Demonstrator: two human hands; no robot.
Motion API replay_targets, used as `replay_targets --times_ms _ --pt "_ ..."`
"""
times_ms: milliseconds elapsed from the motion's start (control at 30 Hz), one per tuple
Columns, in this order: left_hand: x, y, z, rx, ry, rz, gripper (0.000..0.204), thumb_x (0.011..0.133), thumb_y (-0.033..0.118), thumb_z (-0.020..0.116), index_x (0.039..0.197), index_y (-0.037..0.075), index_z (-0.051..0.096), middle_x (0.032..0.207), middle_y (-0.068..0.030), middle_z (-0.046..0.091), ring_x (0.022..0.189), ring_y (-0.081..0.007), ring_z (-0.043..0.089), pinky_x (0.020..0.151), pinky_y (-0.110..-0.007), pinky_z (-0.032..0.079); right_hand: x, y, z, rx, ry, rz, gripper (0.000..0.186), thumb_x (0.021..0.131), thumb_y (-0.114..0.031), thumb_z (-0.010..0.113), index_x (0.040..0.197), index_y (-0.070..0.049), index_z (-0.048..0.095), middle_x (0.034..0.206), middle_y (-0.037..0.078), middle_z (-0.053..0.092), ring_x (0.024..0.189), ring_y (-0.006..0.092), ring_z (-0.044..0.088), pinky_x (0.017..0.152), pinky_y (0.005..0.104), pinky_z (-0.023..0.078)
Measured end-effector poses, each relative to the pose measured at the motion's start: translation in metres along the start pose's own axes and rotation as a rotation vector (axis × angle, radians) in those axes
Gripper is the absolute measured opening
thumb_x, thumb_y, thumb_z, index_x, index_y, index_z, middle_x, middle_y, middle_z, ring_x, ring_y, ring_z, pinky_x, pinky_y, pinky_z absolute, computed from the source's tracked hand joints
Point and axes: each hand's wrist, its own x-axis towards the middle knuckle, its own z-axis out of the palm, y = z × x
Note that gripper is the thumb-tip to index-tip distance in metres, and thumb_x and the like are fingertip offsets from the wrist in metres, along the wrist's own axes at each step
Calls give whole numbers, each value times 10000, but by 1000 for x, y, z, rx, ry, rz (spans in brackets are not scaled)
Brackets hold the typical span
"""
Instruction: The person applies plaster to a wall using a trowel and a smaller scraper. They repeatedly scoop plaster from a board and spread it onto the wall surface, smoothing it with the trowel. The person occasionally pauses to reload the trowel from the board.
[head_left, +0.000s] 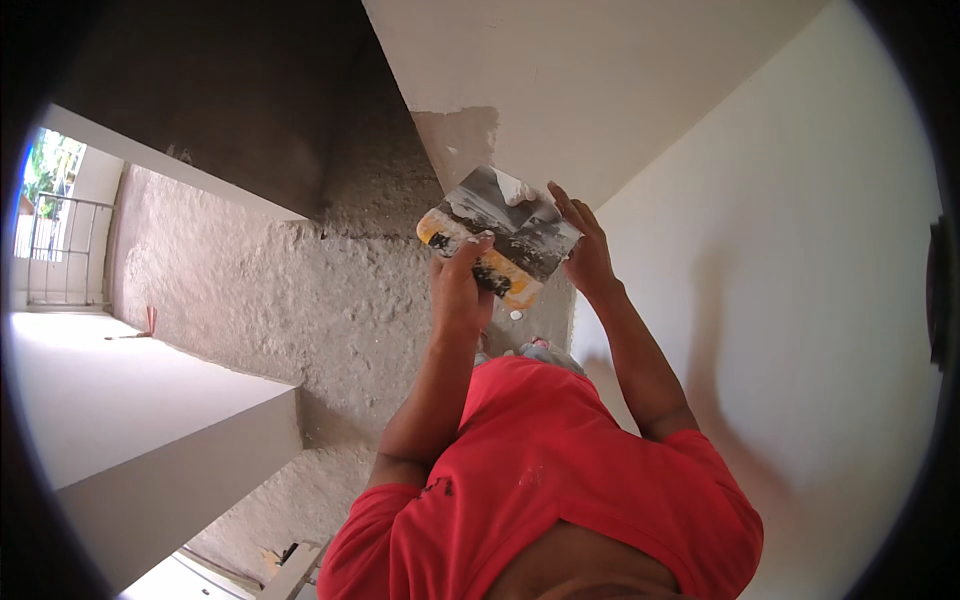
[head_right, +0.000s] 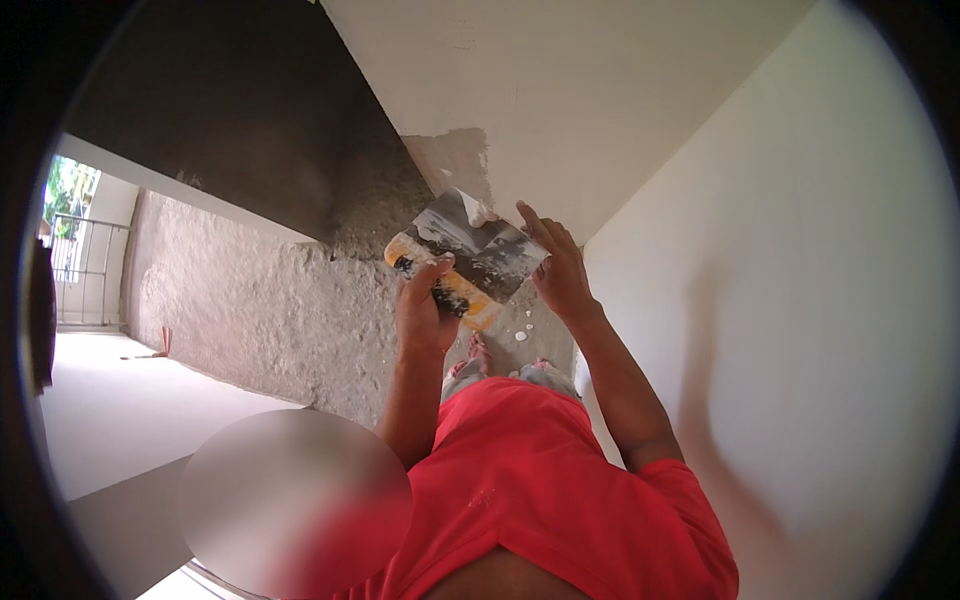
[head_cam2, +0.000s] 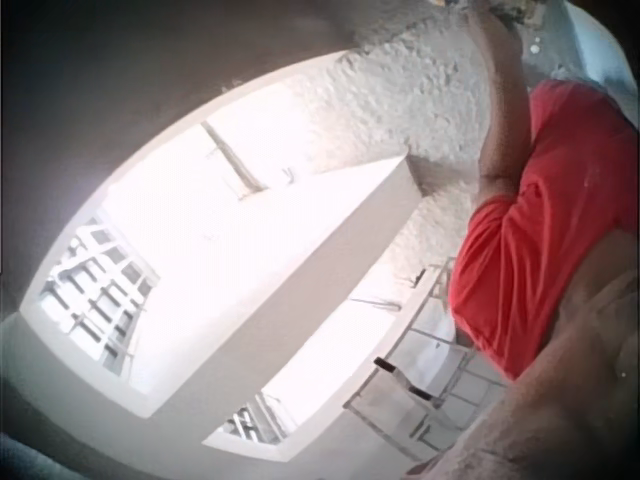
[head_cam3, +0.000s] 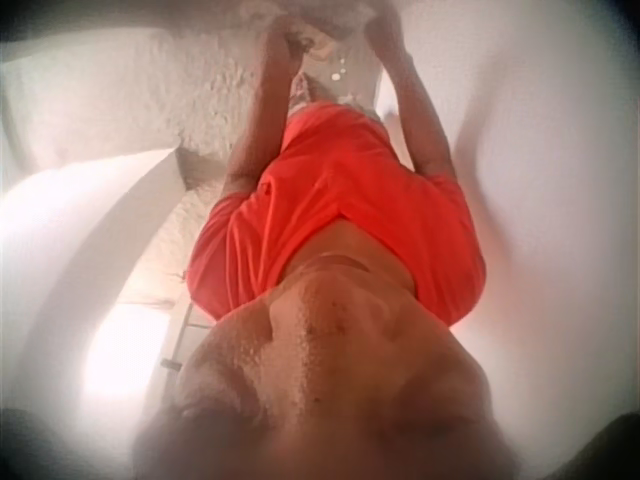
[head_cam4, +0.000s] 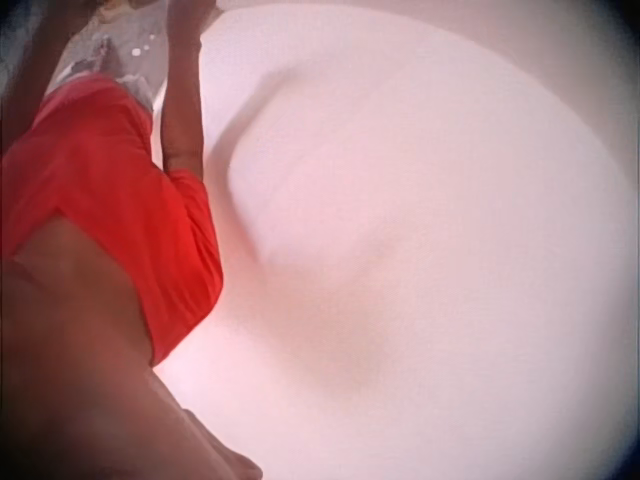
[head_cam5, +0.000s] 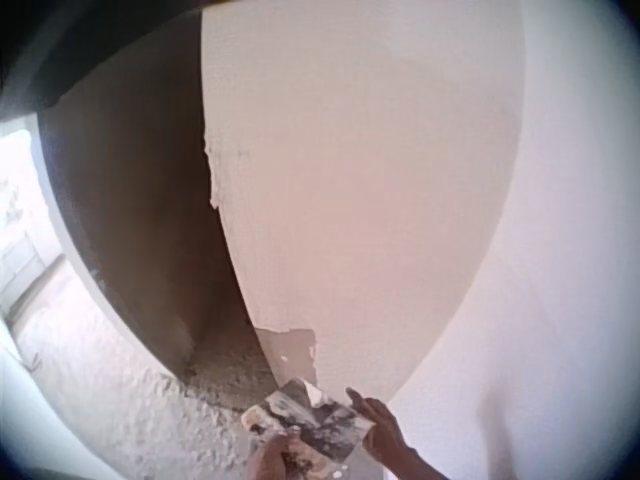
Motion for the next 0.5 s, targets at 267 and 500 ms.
replay_targets --times_ms 267,500 --pt "106 -33 -3 -133 101 111 400 814 76 677 1153 25 471 1078 -79 568 927 -196 600 780 -347 502 -85 109 27 -131 -92 265 563 835 -50 616 1378 -59 466 967 190 620 899 357 607 796 426 492" --pt "214 -81 -9 -118 263 178 332 832 89 653 1104 -6 487 1024 -68 548 869 -154 553 672 -295 454 -221 126 25 -98 -208 597 566 775 -53 680 1312 0 511 1037 232 645 960 373 641 802 401 511"
